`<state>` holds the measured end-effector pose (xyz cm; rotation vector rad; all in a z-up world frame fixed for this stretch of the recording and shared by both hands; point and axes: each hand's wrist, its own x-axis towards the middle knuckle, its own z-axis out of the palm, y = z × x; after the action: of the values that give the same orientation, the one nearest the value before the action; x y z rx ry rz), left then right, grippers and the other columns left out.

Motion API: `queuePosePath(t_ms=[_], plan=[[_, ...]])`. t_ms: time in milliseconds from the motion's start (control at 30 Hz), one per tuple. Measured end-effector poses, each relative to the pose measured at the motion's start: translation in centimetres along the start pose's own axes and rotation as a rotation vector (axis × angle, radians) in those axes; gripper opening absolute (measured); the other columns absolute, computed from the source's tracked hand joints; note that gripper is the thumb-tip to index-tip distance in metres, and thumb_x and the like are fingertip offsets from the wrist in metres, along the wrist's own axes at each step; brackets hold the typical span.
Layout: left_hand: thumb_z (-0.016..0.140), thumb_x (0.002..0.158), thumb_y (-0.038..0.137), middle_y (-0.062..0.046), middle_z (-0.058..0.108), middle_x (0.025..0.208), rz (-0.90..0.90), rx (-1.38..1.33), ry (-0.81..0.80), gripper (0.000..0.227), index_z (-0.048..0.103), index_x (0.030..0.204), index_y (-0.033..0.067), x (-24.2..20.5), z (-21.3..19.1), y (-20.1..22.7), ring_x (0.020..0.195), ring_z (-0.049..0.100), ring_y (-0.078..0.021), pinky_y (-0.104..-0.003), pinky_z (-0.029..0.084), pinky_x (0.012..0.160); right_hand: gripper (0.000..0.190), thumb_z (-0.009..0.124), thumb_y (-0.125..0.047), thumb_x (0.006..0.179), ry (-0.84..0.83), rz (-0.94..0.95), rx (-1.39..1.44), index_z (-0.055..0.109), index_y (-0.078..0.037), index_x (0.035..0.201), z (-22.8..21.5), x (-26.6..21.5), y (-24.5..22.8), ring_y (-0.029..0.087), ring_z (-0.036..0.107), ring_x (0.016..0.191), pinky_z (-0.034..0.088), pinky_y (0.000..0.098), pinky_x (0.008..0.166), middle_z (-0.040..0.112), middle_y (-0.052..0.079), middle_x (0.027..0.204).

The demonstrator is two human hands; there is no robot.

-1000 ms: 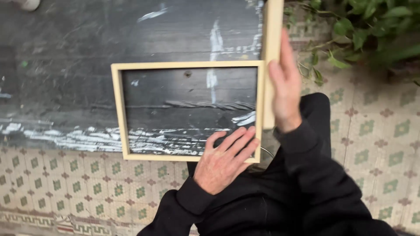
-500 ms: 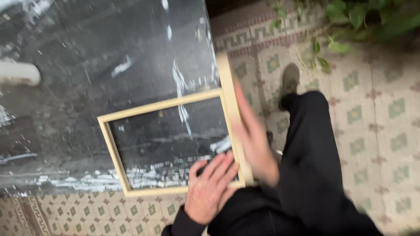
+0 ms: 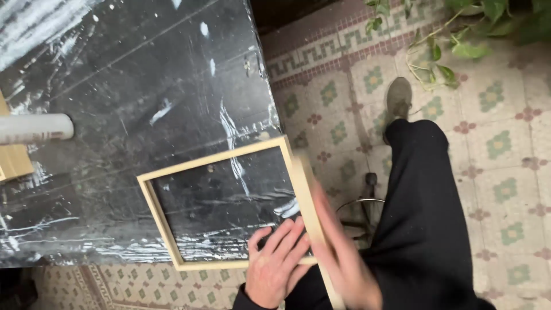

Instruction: The person is using a sanding block to smooth the surface and edges of a wooden picture frame on a workbench.

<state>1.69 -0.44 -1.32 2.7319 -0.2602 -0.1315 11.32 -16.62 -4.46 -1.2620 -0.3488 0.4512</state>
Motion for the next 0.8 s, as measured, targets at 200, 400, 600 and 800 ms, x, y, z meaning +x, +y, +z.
queuePosePath(t_ms=[200,400,600,800], plan=[[0.073,0.091,0.033,-0.010,0.057,0.151,0.000,-0.014,-0.032,0.052,0.064,0.135,0.0094,-0.8,0.1,0.5,0.140,0.052,-0.0265,-0.051,0.033,0.111,0.063,0.050,-0.001,0.105,0.014,0.011,-0.063,0.025,0.005,0.162,-0.1,4.1,0.2,0.031,0.015,0.165,0.014,0.0430,0.133,0.017,0.022,0.175],[0.071,0.090,0.033,-0.011,0.057,0.151,0.009,-0.001,-0.053,0.053,0.064,0.136,0.0080,-0.8,0.1,0.4,0.139,0.053,-0.0281,-0.052,0.033,0.111,0.058,0.049,-0.001,0.108,0.047,-0.024,-0.055,0.029,0.002,0.162,-0.1,2.8,0.1,0.029,0.021,0.164,0.019,0.0399,0.133,0.024,0.019,0.175],[0.070,0.093,0.035,-0.008,0.055,0.153,0.002,-0.003,-0.026,0.050,0.062,0.137,0.0116,-1.0,0.2,0.3,0.140,0.053,-0.0257,-0.050,0.033,0.112,0.059,0.049,-0.002,0.106,0.051,0.021,-0.090,0.029,0.004,0.161,0.2,1.7,0.3,0.029,0.023,0.163,0.019,0.0399,0.132,0.024,0.020,0.173],[0.069,0.092,0.033,-0.007,0.055,0.153,-0.005,-0.027,-0.006,0.053,0.062,0.140,0.0117,-0.5,-0.9,1.0,0.140,0.052,-0.0239,-0.050,0.033,0.112,0.062,0.047,-0.001,0.108,0.029,-0.035,-0.049,0.022,0.004,0.165,0.2,7.8,-1.0,0.028,0.017,0.165,0.015,0.0380,0.134,0.019,0.019,0.176]])
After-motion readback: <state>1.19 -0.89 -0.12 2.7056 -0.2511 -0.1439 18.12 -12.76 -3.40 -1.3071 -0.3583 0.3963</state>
